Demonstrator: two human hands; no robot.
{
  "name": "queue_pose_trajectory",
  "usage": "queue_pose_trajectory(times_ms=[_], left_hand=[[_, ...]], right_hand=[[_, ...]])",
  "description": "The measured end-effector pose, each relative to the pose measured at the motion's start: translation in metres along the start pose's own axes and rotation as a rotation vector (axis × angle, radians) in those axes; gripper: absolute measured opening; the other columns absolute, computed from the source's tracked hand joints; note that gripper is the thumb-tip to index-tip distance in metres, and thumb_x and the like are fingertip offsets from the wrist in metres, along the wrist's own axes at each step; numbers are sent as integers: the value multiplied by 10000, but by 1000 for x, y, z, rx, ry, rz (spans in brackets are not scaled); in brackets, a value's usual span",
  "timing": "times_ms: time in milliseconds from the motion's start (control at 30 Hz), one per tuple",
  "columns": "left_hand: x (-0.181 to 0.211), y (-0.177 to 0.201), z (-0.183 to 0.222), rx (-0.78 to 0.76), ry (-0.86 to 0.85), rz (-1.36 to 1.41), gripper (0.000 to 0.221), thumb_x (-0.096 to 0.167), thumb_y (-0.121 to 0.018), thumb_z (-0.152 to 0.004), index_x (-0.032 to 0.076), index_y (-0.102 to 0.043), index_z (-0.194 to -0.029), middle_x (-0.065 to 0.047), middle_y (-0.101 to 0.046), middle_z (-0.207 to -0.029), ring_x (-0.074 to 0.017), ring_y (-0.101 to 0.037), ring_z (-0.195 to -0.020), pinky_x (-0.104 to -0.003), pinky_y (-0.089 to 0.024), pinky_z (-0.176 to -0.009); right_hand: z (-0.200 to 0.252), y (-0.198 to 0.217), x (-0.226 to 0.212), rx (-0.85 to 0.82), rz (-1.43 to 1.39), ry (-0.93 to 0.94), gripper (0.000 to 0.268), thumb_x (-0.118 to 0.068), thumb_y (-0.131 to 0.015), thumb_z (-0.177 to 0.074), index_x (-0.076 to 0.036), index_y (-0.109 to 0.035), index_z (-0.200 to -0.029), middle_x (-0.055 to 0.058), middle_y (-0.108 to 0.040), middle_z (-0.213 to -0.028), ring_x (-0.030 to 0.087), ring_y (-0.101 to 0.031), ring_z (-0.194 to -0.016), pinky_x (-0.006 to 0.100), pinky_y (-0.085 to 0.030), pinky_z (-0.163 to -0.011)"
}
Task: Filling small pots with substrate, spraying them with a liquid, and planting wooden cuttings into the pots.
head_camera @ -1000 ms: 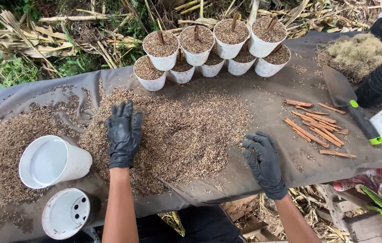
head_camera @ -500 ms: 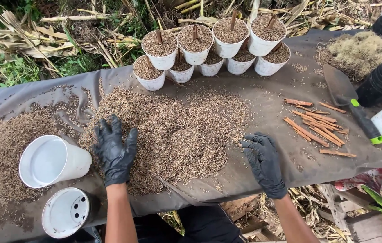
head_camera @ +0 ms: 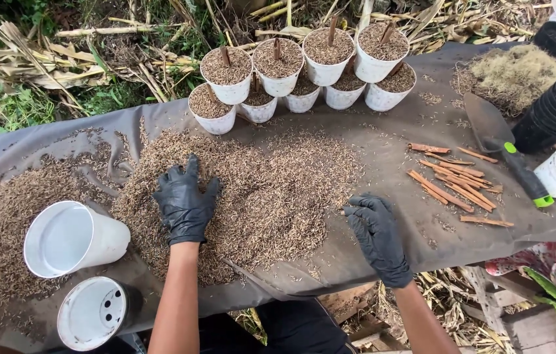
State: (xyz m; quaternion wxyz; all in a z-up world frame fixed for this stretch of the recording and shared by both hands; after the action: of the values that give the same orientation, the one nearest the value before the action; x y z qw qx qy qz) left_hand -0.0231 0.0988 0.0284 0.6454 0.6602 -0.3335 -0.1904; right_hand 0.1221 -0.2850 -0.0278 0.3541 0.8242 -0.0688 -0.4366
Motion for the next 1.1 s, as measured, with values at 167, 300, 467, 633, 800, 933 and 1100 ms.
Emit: queue_pose_trajectory(times_ms=[167,300,467,633,800,933,1100], left_hand=[[-2,-37,-5,50,-68,136,562,448,-716,-908,306,-593,-1438,-149,-640,-1158,-447,-654,-1053,-565,-602,-775],[29,-22,12,165,-275,407,626,328,-720,-919,235,-540,-1511,-167,-675,-1072,-416,-688,-962,-531,-622,-732],[56,63,33,172,-320,419,744,418,-779,-868,74,-552,-1488,-291,-624,-1207,-476,-644,-1074,-555,-598,-835],[17,30,30,103,-227,381,904,682,-591,-922,159,-367,-1624,-307,-455,-1501,-502,-464,-1364,-626,-404,-1111],[13,50,48,101,-97,451,954,574,-631,-952,177,-162,-1681,-250,-304,-1656,-510,-327,-1463,-668,-205,-1191],[4,48,31,168,-85,535,751,480,-533,-1052,69,-302,-1635,-336,-431,-1538,-531,-384,-1414,-661,-291,-1162],[-2,2,28,426,-226,537,157,184,-592,-1066,138,-742,-1068,-94,-794,-991,-231,-719,-1095,-440,-255,-1237]], right_hand=[[-1,2,-3,9,-8,-2,218,-333,-673,-970,-202,-788,-1100,77,-705,-1204,362,-560,-1303,477,-435,-1113],[-3,4,-5,12,-12,-7,208,-320,-678,-968,-198,-792,-1093,78,-710,-1194,359,-566,-1296,474,-441,-1107],[-5,5,-9,15,-13,-13,198,-306,-683,-967,-195,-795,-1087,79,-714,-1185,355,-572,-1288,472,-447,-1101],[-3,5,-10,11,-24,-22,188,-293,-688,-966,-191,-798,-1081,79,-719,-1175,352,-578,-1281,469,-453,-1095],[-3,2,-4,21,15,6,175,-297,-702,-958,-204,-790,-1077,71,-718,-1180,350,-582,-1278,466,-465,-1084],[-4,9,-16,27,29,3,160,-296,-695,-964,-198,-792,-1045,64,-724,-1177,339,-586,-1272,464,-474,-1073],[8,-5,26,46,60,-2,183,-322,-724,-968,-154,-777,-917,55,-743,-1154,357,-615,-1249,479,-505,-1042]])
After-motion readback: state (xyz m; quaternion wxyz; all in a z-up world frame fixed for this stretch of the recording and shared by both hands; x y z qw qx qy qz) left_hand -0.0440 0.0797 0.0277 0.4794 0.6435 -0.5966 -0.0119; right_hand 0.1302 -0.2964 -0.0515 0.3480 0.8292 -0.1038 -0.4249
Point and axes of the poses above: each hand's wrist, its own z-axis away from the middle knuckle, its own y-axis out of the back of the hand, x = y × z, the point moved 4 cm from there along -z, towards the middle knuckle
